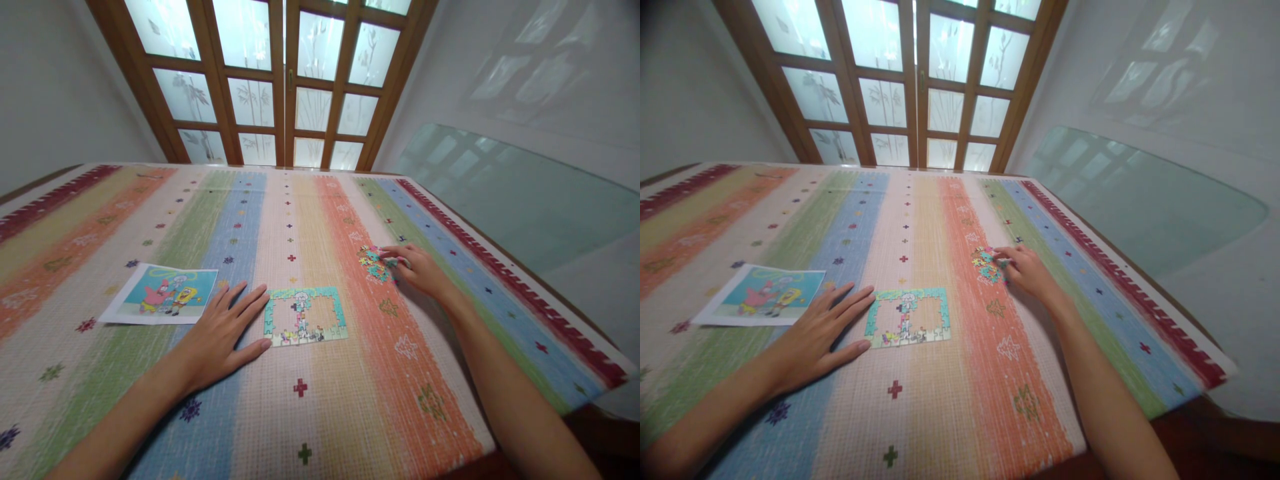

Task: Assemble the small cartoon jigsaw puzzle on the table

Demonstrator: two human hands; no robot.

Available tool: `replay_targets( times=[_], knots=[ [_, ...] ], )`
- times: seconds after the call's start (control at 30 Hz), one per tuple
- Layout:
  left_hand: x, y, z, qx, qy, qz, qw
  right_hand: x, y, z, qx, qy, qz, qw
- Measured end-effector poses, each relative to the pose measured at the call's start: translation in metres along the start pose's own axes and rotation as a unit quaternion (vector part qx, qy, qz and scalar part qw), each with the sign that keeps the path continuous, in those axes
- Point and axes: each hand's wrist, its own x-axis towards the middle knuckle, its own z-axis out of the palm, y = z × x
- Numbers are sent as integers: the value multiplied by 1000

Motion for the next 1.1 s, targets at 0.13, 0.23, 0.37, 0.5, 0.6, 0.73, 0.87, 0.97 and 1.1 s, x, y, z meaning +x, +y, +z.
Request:
replay_targets(
  times=[0.13,0.23,0.37,0.5,0.6,0.73,0.87,0.97,1.1],
  knots=[
    [0,0,0,-4,2,-2,1000,-2,3,2,21,9,16,1000],
    [0,0,0,-7,3,-4,1000,-3,8,3,30,29,32,999],
    [0,0,0,-6,3,-1,1000,-4,12,7,18,49,28,998],
    [-1,-2,1,-1,4,4,1000,-4,15,10,-6,41,32,999],
    [-1,-2,1,1,1,5,1000,-5,16,8,-4,43,34,999],
    [0,-1,1,-2,6,0,1000,-4,12,2,-18,39,18,999],
    [0,0,1,-6,13,-4,1000,-5,8,-1,-22,11,-6,1000],
    [0,-1,1,-5,14,0,1000,-6,5,0,-9,6,-10,1000],
    [-1,-2,2,-2,11,3,1000,-6,2,6,3,13,-16,1000]
  ],
)
